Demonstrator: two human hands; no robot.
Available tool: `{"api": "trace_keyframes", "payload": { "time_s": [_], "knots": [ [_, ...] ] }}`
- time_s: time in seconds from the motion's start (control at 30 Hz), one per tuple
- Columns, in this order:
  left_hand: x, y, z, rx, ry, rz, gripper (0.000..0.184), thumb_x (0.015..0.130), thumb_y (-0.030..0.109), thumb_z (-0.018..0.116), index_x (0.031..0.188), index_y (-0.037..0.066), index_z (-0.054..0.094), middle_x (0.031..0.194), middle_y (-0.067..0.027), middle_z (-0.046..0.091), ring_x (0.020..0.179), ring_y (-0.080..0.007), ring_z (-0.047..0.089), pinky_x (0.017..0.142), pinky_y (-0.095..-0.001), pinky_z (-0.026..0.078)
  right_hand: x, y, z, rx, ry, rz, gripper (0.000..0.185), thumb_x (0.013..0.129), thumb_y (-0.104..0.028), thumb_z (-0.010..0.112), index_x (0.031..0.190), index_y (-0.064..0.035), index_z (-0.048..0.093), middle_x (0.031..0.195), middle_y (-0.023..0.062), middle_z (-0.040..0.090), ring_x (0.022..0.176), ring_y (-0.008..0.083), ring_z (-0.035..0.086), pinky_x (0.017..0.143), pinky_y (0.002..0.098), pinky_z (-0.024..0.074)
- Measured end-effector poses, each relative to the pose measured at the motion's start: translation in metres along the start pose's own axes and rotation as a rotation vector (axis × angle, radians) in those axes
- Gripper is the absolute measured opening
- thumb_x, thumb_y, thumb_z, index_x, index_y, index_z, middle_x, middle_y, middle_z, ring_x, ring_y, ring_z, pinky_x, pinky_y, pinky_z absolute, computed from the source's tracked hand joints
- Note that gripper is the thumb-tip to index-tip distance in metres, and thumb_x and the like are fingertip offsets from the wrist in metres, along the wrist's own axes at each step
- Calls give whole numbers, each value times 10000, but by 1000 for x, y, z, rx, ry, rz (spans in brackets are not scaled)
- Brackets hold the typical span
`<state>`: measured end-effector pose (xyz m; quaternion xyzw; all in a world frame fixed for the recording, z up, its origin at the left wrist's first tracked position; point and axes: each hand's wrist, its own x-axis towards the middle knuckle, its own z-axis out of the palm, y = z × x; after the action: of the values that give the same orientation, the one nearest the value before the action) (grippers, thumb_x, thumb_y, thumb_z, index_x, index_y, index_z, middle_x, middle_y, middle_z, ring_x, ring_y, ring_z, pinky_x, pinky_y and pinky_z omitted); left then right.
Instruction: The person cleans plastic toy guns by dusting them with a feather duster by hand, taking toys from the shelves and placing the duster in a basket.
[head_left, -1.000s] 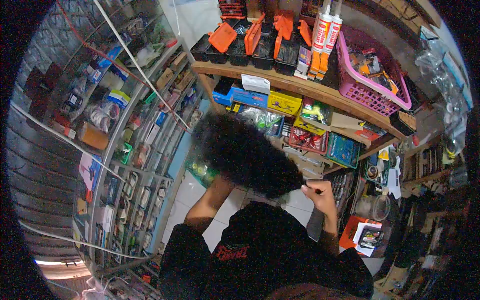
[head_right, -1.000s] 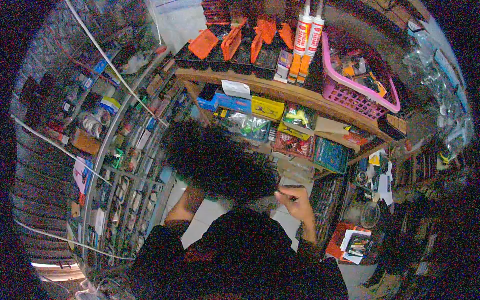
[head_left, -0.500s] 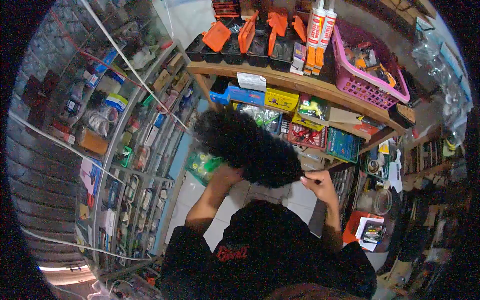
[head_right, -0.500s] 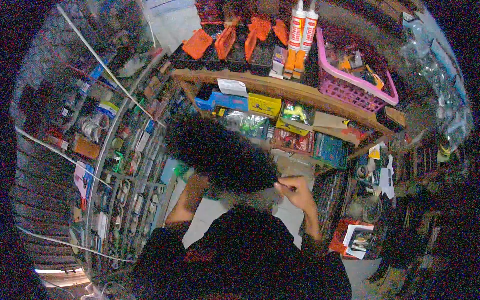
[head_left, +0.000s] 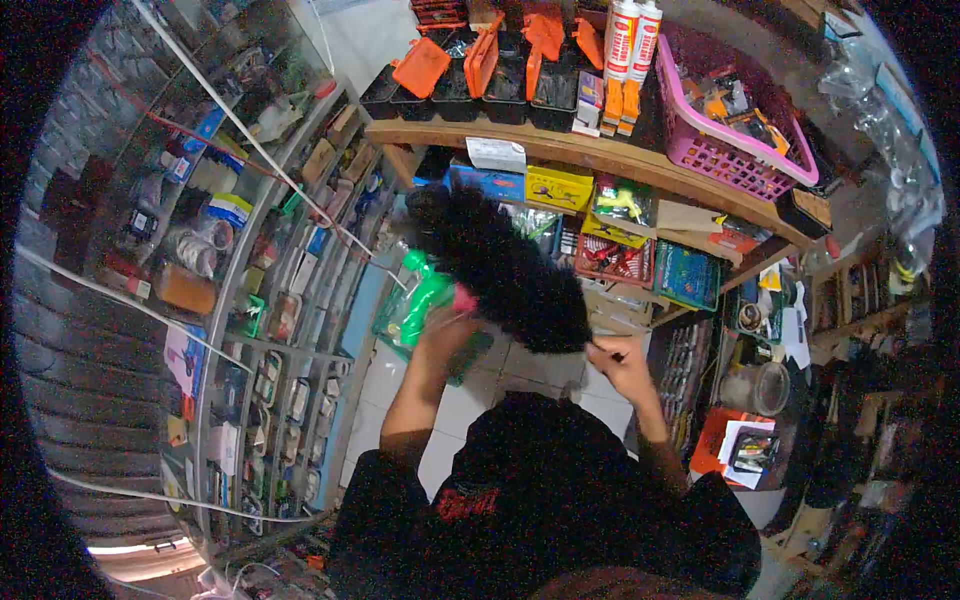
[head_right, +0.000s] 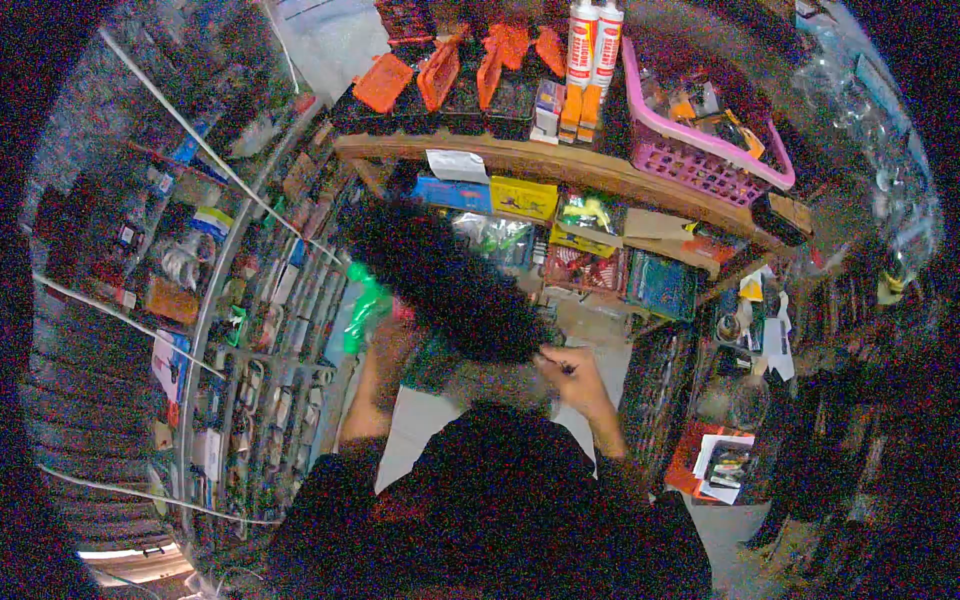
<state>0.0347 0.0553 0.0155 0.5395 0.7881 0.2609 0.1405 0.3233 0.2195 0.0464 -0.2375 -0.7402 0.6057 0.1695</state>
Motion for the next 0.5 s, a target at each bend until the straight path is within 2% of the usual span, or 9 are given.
{"api": "trace_keyframes", "payload": {
  "time_s": [0.07, 0.17, 0.2, 0.3, 0.33, 0.43, 0.5],
  "knots": [
    [16, -11, 2, -183, 95, -63, 362, 723, 179, 627, 1081, 125, 646, 1083, -127, 634, 1021, -275, 586, 823, -389, 479, 0, -5, 1, -28, -144, -73, 190, 852, -161, 668, 904, 22, 672, 711, 43, 641, 665, 78, 565, 609, 246, 456],
    [41, -44, 27, -458, 313, -84, 368, 714, 196, 633, 1069, 99, 649, 1063, -141, 636, 1010, -271, 591, 829, -385, 480, -6, -11, 3, 47, 74, 85, 167, 851, -137, 652, 877, 27, 655, 727, 54, 642, 687, 84, 561, 631, 250, 454],
    [44, -48, 32, -552, 381, -96, 372, 711, 202, 635, 1065, 90, 650, 1057, -146, 637, 1006, -269, 593, 831, -384, 480, -6, -7, 10, 47, 177, 72, 131, 815, -87, 668, 874, 28, 650, 759, 55, 648, 703, 103, 568, 647, 264, 455],
    [48, -51, 43, -696, 410, -160, 360, 725, 205, 627, 1066, 89, 647, 1052, -140, 636, 1000, -262, 591, 832, -377, 476, -3, -6, 21, 93, 20, -228, 78, 834, -4, 614, 775, 45, 600, 595, -18, 494, 564, 41, 413, 481, 234, 306],
    [49, -49, 43, -725, 404, -173, 357, 730, 205, 624, 1066, 89, 646, 1050, -137, 636, 997, -260, 591, 832, -375, 475, -6, -5, 21, 60, -14, -180, 58, 820, 19, 620, 864, 53, 638, 640, 7, 562, 593, 56, 460, 513, 230, 364],
    [56, -42, 41, -783, 393, -197, 346, 744, 208, 615, 1067, 87, 642, 1046, -131, 636, 990, -253, 589, 832, -369, 472, -4, 7, 26, 49, 74, -163, 132, 813, 23, 628, 940, 45, 655, 679, 21, 598, 612, 61, 478, 534, 223, 387],
    [60, -40, 38, -808, 392, -206, 339, 754, 209, 609, 1068, 86, 640, 1043, -127, 636, 986, -249, 588, 832, -364, 470, -8, 6, 27, 57, 4, -156, 116, 816, 11, 636, 925, 46, 658, 673, 17, 593, 605, 65, 475, 532, 225, 390]
  ]
}}
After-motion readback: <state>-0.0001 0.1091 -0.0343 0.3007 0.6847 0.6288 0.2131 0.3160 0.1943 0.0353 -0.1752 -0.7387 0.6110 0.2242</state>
